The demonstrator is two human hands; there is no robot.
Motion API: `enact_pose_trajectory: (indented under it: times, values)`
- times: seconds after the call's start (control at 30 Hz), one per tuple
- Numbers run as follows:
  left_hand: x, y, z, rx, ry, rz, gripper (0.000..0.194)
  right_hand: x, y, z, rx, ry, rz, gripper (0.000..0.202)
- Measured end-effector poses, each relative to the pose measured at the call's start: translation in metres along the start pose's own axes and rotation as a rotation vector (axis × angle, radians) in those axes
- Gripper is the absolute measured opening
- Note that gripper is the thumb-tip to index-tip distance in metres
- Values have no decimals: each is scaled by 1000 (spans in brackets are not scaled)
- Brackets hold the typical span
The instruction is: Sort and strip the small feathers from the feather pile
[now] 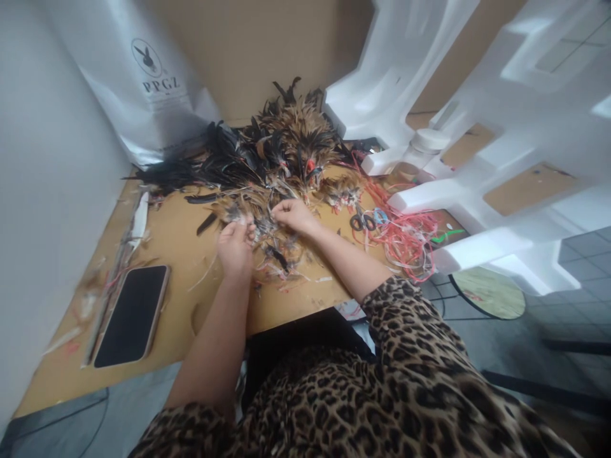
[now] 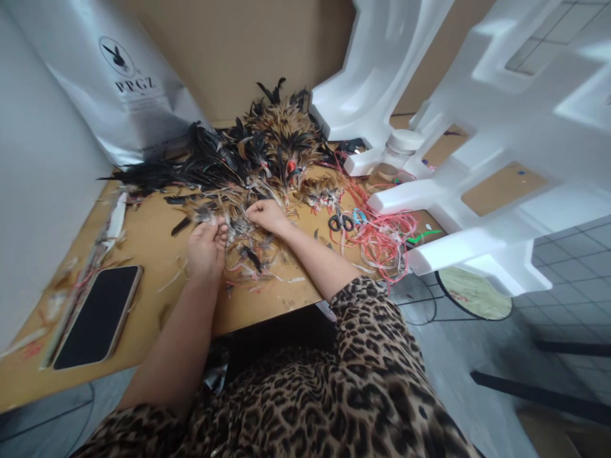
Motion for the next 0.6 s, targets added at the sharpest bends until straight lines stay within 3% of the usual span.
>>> enact_pose_trajectory:
  times: [0.07, 0.2, 0.43, 0.6]
  values:
    - [0, -3, 4, 10, 40, 22, 14, 1, -5, -3, -166, -51, 14, 16]
    - [1, -9, 11, 61, 115, 82, 15, 7, -15, 5, -303, -13, 61, 21]
    - [4, -18, 17, 101, 176, 183, 15, 17, -31, 17, -299, 88, 137, 20]
    - [6, -20, 16, 56, 164, 190, 13, 17, -30, 20, -213, 164, 102, 19]
Point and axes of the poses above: each hand's wrist, its own x-axis away from the middle knuckle, its own y-axis out of the back of the hand, z = x × y, the point moved 10 cm from there along -x, towards the middle knuckle, and after that the axes turned 15 degrees about -x, right-handed, at the moved point
